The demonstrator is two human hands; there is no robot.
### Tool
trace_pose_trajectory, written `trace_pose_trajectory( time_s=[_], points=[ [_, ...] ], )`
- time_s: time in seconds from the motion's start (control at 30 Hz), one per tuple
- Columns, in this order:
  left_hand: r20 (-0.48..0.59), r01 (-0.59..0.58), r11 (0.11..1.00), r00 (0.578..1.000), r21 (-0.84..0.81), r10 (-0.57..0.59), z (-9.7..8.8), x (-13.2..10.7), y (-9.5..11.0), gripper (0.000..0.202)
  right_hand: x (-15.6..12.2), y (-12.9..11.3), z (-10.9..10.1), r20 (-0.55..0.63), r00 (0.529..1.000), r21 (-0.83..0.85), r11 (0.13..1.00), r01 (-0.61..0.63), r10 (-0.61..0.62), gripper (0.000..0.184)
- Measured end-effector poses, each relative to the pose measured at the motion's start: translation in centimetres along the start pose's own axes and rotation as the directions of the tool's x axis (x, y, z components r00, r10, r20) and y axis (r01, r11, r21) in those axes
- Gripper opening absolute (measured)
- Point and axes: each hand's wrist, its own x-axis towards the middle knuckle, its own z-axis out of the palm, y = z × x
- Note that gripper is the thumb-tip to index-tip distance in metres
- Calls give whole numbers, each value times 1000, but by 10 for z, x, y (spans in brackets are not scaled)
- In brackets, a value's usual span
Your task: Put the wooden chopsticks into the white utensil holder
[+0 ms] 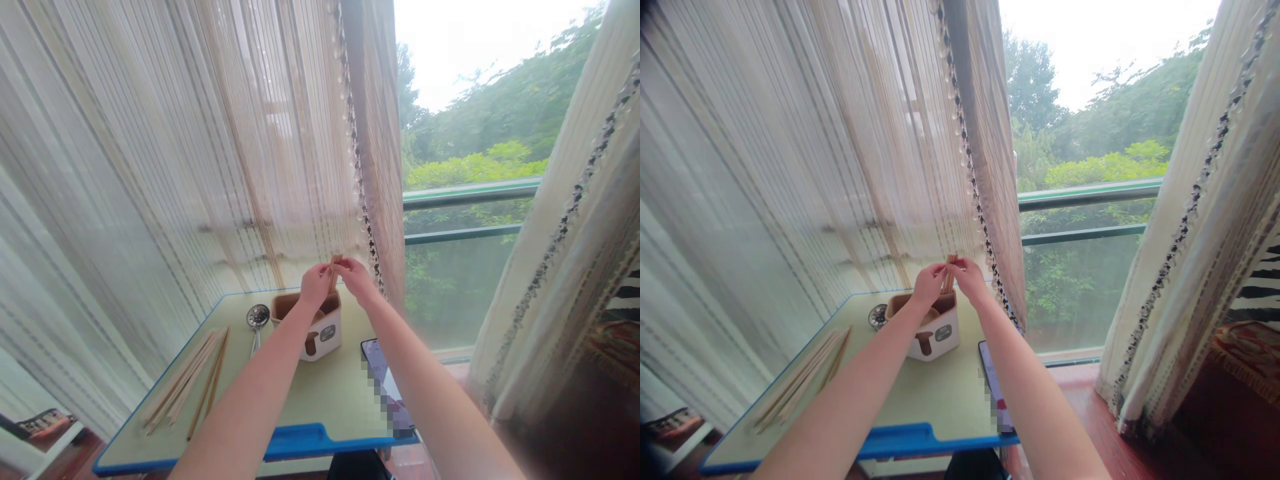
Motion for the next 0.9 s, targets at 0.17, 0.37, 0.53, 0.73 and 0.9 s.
trace_pose_trajectory(
  time_s=[0.17,0.37,0.53,0.73,0.9],
  points=[
    [4,-2,994,1000,-110,3,4,-2,-5,19,1,2,2,0,1000,2,1000,-1,1,26],
    [38,41,978,999,-204,-34,3,-2,-10,20,1,4,-1,19,1000,25,1000,-3,3,26],
    [52,37,978,998,-207,-27,2,-4,-11,24,-9,3,-4,12,1000,8,1000,-22,22,28],
    [44,61,974,998,-217,-52,1,-5,-11,27,-15,4,-4,3,1000,-38,999,-22,22,32],
    [2,47,998,999,-40,-47,0,-8,-8,27,-15,9,-5,20,1000,-55,998,-4,5,36]
  ],
)
